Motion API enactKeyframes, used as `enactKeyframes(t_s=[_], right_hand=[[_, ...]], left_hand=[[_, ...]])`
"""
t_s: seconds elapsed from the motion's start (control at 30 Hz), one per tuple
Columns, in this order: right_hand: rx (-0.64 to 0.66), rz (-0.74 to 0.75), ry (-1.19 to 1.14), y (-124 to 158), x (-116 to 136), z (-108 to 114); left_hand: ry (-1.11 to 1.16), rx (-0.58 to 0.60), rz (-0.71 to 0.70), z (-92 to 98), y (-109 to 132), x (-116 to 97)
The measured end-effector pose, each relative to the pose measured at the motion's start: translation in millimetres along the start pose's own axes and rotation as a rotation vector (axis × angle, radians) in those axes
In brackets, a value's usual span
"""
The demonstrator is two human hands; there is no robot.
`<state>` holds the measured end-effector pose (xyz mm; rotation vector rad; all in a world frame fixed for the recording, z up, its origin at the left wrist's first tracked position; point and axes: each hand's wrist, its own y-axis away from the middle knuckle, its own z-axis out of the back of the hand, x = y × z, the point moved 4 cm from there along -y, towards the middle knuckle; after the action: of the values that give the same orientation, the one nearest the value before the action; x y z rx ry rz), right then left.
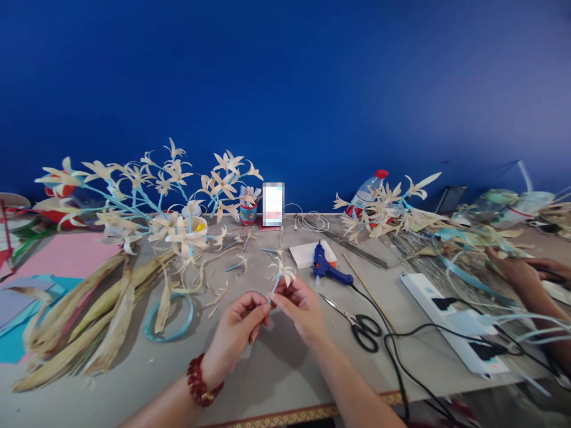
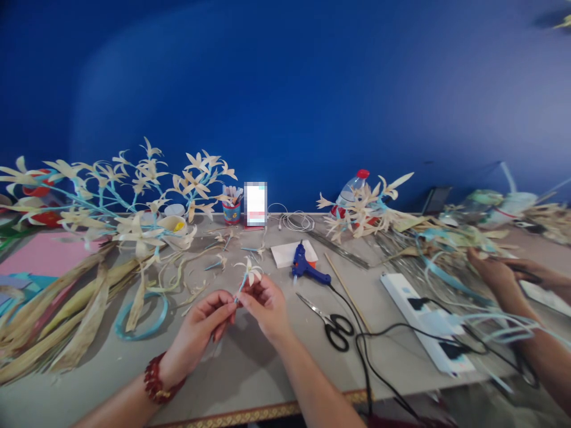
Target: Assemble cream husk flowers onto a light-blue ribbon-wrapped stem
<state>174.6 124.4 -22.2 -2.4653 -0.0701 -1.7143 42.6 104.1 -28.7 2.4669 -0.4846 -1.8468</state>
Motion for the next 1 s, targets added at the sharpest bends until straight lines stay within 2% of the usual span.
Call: enactKeyframes(t_s=[0.3, 0.6, 0.77, 1.0], right_hand=[[0.044, 0.001, -0.113, -0.5, -5.2, -0.8], [0.03, 0.052, 0.013, 0.6, -1.6, -5.1], [0.045, 0.058, 0.008, -0.6, -8.4, -4.4], [0.058, 0.037, 0.121, -2.1, -6.2, -4.9]], left_hand=[[0.0, -0.047, -0.02, 3.3, 1.4, -2.0], [0.048, -0.041, 0.015, 5.5, 0.6, 0.2], [0.081, -0.025, 0.018, 7.5, -0.9, 0.9], [0.12, -0.024, 0.029, 11.5, -4.8, 2.8]])
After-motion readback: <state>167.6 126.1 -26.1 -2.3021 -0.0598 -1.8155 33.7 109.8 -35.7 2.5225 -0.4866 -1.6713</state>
